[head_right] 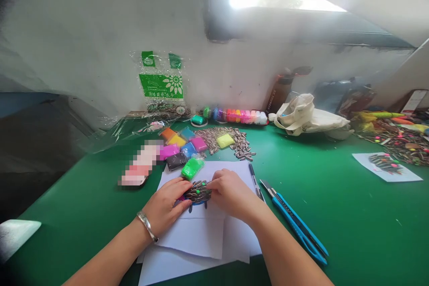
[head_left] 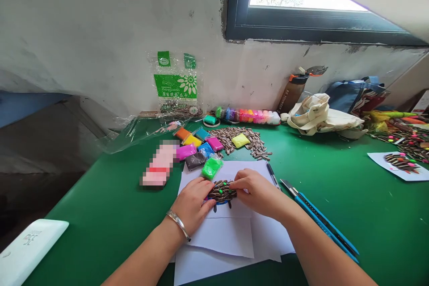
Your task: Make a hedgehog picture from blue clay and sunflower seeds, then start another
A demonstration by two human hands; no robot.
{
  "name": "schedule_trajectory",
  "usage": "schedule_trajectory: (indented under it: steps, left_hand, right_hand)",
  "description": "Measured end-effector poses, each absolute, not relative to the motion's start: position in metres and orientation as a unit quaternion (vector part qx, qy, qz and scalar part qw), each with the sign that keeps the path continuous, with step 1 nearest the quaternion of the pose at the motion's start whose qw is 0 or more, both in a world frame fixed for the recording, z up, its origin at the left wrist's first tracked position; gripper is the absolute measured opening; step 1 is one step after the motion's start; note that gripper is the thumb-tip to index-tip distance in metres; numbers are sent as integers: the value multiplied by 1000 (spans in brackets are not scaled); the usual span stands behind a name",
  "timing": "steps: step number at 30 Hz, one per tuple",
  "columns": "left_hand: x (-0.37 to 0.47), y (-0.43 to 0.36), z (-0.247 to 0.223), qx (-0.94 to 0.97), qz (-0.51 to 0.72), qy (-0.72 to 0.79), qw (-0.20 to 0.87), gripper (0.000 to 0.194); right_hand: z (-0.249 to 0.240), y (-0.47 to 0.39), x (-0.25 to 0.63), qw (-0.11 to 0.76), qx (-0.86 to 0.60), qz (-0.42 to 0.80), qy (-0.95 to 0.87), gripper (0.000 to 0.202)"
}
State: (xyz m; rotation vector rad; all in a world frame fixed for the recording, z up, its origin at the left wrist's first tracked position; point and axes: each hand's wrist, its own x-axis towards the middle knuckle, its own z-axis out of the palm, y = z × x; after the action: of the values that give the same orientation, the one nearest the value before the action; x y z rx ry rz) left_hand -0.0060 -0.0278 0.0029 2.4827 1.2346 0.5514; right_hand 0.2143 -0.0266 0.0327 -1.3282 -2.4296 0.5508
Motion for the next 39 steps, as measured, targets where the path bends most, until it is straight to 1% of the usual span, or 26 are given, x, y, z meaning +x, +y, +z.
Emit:
schedule_trajectory:
  steps: [4,9,17,23,31,39]
  left_hand:
    - [-5,-28,6,867,197,429,158,33]
    - [-5,-27,7,867,196,429,159,33]
    - [-5,-28,5,868,196,428,159,34]
    - [-5,-28,7,867,191,432,157,34]
    - [-6,-27,3,869,192,429,156,35]
    - [-6,-26,3,871,186,432,145,35]
  right_hand:
    - [33,-29,207,181,-472,175,-845,30]
    - [30,-33,198,168,-457,172,-856,32]
    - [30,-32,197,156,-445,181,-863,29]
    - [32,-34,196,171,-450,173,-859,35]
    - [27,-31,195,152,-439,174,-868,29]
    - [32,-31,195,150,-442,189,-864,31]
